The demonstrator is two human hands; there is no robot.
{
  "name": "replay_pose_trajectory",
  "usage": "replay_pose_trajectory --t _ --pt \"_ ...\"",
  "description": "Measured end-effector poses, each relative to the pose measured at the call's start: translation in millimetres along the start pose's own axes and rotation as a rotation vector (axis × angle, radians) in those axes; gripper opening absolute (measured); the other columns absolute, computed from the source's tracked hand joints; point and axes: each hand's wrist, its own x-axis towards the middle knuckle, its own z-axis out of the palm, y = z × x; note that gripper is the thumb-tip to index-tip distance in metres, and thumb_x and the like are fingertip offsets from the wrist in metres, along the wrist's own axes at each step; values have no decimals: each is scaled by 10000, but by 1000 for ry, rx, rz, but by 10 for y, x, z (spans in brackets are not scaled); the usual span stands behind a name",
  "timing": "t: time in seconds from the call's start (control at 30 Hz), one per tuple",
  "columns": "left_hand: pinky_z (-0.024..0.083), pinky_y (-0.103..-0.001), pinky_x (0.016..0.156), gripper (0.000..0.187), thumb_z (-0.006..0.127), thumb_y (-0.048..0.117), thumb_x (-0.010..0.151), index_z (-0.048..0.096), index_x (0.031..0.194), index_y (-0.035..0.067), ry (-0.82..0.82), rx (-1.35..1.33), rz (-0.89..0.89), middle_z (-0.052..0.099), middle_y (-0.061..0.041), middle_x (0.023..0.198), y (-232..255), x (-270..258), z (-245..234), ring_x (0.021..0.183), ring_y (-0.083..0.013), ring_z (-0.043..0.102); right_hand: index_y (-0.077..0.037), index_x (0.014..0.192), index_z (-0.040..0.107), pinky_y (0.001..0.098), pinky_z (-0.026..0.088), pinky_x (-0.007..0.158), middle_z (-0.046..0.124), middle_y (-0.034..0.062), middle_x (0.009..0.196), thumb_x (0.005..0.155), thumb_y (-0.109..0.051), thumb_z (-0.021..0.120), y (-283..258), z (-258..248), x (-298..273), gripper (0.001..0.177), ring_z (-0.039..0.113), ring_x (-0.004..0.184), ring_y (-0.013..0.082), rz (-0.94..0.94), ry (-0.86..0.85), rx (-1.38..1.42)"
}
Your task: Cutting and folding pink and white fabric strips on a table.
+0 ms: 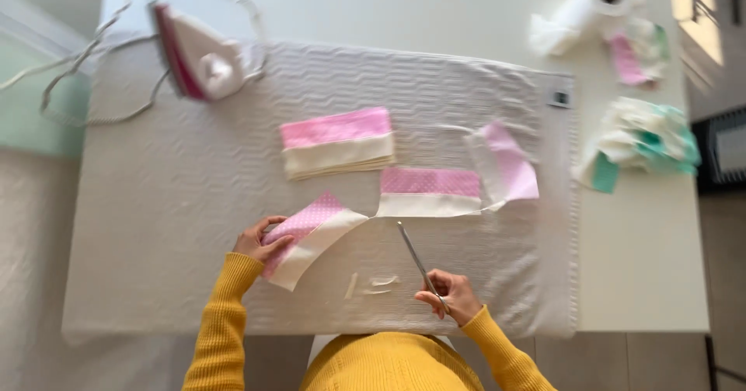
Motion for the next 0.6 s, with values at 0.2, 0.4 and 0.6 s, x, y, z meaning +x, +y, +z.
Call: replay_pose_trajectory --t 0.2,0.4,0.6 --pt "585 -281 800 525 817 253 827 653 1303 102 296 -374 -245 778 -95 1021 -801 -381 225 930 -140 724 -50 875 715 209 493 356 678 20 582 802 -324 806 -31 312 313 298 567 416 64 -4 13 -214" --pt "602 -304 836 654 817 216 738 562 1327 95 339 -1048 -290 778 -8 1108 -598 -814 641 1001 -120 755 -69 893 733 213 496 364 685 9 586 780 -297 816 -225 376 391 268 592 427 62 70 22 -228" --pt "608 -333 750 479 827 192 858 663 1258 -14 241 -801 -250 782 -128 1040 -850 -871 606 858 -215 714 -47 889 732 214 504 381 679 16 602 784 -280 832 -167 408 469 275 597 449 61 83 21 -183"
